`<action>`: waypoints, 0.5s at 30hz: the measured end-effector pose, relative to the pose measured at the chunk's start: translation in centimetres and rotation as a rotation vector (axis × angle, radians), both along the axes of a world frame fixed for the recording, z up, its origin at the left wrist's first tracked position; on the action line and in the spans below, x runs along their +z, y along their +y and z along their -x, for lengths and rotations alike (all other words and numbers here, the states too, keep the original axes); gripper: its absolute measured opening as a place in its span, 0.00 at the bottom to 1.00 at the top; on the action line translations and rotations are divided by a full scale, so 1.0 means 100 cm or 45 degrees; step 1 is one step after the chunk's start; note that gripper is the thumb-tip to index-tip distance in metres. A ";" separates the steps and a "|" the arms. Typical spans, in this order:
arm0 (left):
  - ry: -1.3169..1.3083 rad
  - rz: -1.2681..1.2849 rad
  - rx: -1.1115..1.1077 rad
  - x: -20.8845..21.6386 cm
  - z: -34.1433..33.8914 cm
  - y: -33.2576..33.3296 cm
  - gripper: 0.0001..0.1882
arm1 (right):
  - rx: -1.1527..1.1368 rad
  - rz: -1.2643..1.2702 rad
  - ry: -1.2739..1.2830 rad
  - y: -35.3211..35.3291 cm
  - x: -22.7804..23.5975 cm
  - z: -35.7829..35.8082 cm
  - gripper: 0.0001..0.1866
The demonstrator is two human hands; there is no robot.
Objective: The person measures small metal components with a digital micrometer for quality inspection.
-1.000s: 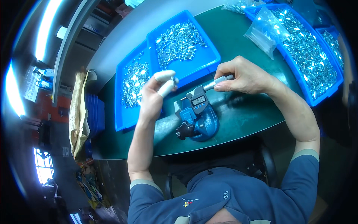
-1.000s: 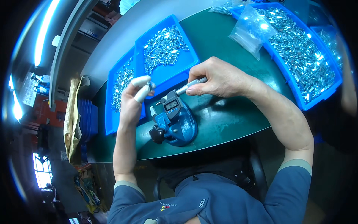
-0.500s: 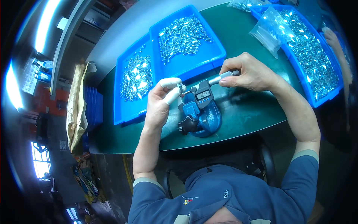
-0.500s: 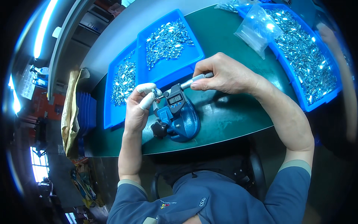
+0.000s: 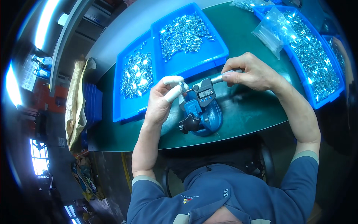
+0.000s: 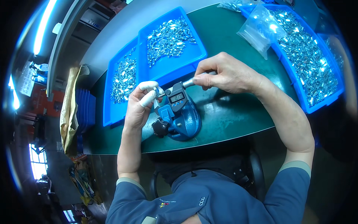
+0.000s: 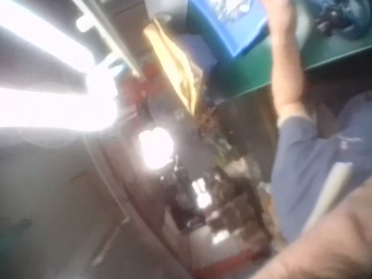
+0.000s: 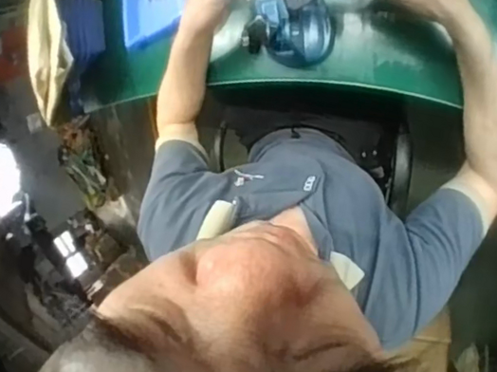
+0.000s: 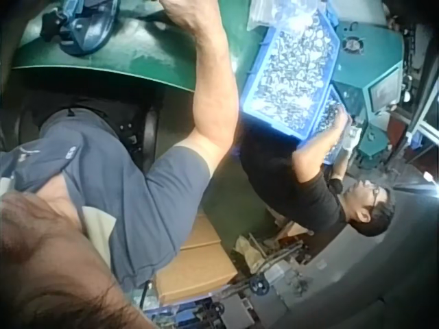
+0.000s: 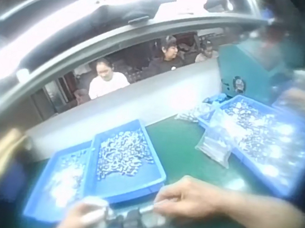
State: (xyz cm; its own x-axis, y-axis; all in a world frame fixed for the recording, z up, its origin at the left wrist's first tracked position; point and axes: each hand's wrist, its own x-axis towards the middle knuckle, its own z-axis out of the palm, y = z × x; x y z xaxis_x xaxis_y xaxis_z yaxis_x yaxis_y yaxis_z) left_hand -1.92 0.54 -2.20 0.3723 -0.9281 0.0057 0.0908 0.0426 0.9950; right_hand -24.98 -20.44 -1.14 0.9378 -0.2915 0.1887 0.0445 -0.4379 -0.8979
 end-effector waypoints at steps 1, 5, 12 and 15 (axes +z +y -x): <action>0.004 -0.004 -0.004 0.000 0.000 0.000 0.13 | 0.001 0.000 0.002 0.000 0.000 0.000 0.19; 0.012 0.021 -0.009 -0.001 0.001 0.000 0.13 | 0.009 0.040 0.002 -0.002 0.002 0.001 0.18; 0.058 0.031 -0.024 -0.002 0.000 0.000 0.13 | -0.025 0.141 0.016 -0.003 0.001 0.002 0.18; 0.049 0.037 -0.020 -0.002 0.001 0.001 0.13 | -0.023 0.119 0.029 -0.002 0.004 0.001 0.17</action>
